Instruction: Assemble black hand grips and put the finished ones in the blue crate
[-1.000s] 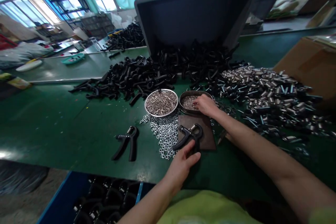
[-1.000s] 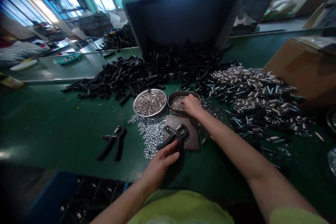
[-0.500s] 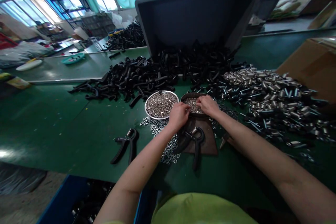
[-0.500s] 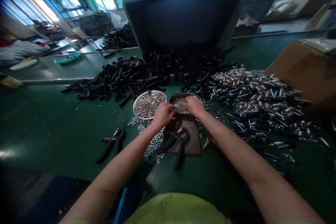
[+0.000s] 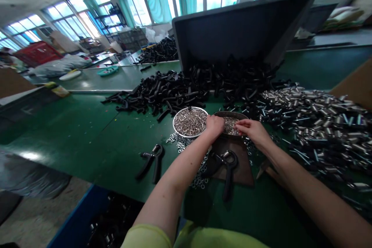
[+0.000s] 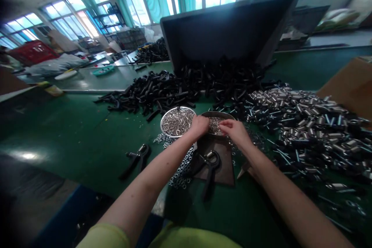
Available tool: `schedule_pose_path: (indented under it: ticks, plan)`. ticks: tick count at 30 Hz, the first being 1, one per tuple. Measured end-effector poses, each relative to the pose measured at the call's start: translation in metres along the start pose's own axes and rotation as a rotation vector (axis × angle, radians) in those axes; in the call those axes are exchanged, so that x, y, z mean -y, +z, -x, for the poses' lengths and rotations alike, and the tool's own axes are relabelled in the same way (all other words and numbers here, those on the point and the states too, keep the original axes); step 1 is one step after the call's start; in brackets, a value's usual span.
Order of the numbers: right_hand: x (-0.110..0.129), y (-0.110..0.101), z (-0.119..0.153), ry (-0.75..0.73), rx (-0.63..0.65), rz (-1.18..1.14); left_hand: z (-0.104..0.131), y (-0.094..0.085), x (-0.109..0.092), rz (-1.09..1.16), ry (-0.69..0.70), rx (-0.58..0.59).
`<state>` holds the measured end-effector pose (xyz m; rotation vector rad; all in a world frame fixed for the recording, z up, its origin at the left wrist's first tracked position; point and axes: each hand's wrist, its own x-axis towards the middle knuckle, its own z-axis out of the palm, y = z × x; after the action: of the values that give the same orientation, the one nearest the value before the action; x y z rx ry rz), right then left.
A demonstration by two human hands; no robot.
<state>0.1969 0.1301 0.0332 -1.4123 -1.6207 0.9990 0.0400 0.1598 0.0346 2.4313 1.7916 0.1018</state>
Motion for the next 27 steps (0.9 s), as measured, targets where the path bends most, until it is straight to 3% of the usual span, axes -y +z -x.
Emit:
schedule_pose_path:
  ticks: [7,10,13,16,20,24,27]
  plan:
    - [0.001,0.003,0.027,0.151,0.049,-0.111,0.015,-0.015,-0.002,0.174,-0.073,-0.049]
    - [0.001,0.004,0.039,0.178,0.099,-0.023,0.03,-0.019,-0.002,0.283,-0.101,-0.107]
    - [0.006,0.005,0.047,0.207,0.06,0.129,0.049,-0.019,0.002,0.451,-0.111,-0.189]
    - [0.013,0.009,0.055,0.194,0.032,0.092,0.073,-0.015,0.009,0.707,-0.11,-0.246]
    - [0.019,0.014,0.065,0.16,0.051,-0.102,0.111,-0.007,0.017,0.961,-0.084,-0.148]
    - [0.013,0.018,0.069,0.14,0.115,0.005,0.145,0.004,0.026,1.468,-0.262,-0.009]
    - [-0.001,0.02,0.069,0.031,0.17,0.094,0.166,0.012,0.029,1.609,-0.309,0.002]
